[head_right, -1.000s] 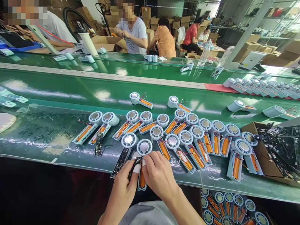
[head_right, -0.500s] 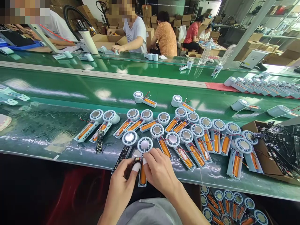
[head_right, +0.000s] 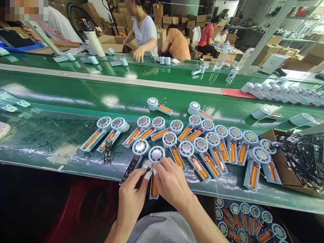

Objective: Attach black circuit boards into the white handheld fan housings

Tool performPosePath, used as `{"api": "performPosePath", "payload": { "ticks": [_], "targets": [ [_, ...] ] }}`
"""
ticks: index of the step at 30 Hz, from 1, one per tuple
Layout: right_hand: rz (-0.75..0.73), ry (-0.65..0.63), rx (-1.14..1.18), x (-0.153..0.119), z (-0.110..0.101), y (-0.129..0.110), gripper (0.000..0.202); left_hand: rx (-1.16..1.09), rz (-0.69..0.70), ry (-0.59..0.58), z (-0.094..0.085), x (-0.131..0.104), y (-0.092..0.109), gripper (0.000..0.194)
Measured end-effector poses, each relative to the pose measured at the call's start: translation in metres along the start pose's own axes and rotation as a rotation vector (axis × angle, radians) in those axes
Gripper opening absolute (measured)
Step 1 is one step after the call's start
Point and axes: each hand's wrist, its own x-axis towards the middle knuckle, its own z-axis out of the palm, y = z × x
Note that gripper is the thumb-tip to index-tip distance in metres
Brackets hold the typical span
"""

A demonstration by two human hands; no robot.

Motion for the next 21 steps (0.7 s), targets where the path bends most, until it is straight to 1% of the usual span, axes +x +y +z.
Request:
{"api": "performPosePath", "payload": {
  "ticks": [4, 8, 11, 16, 18, 21],
  "targets": [
    [0.060, -0.013, 0.011, -0.001, 0.000, -0.003, 0.020, 0.012, 0.022, 0.013, -0.002, 0.000, -0.002, 0.017],
    [0.094, -0.015, 0.043, -0.003, 0.000, -0.005, 0.020, 0.007, -0.031, -0.021, -0.003, -0.001, -0.003, 0.016],
    [0.121, -0.023, 0.088, -0.003, 0.000, -0.006, 0.019, -0.001, -0.038, -0.012, -0.002, -0.002, -0.005, 0.015],
    [0.160, -0.045, 0.120, -0.003, 0.001, -0.006, 0.019, 0.013, 0.077, 0.053, 0.002, -0.002, -0.009, 0.019],
    [0.186, -0.065, 0.139, -0.002, 0.000, -0.005, 0.020, 0.022, 0.148, 0.055, 0.001, 0.001, -0.011, 0.021],
    [0.221, -0.118, 0.201, -0.001, -0.006, -0.002, 0.019, 0.031, 0.222, 0.025, -0.001, 0.004, -0.012, 0.023]
  ]
}}
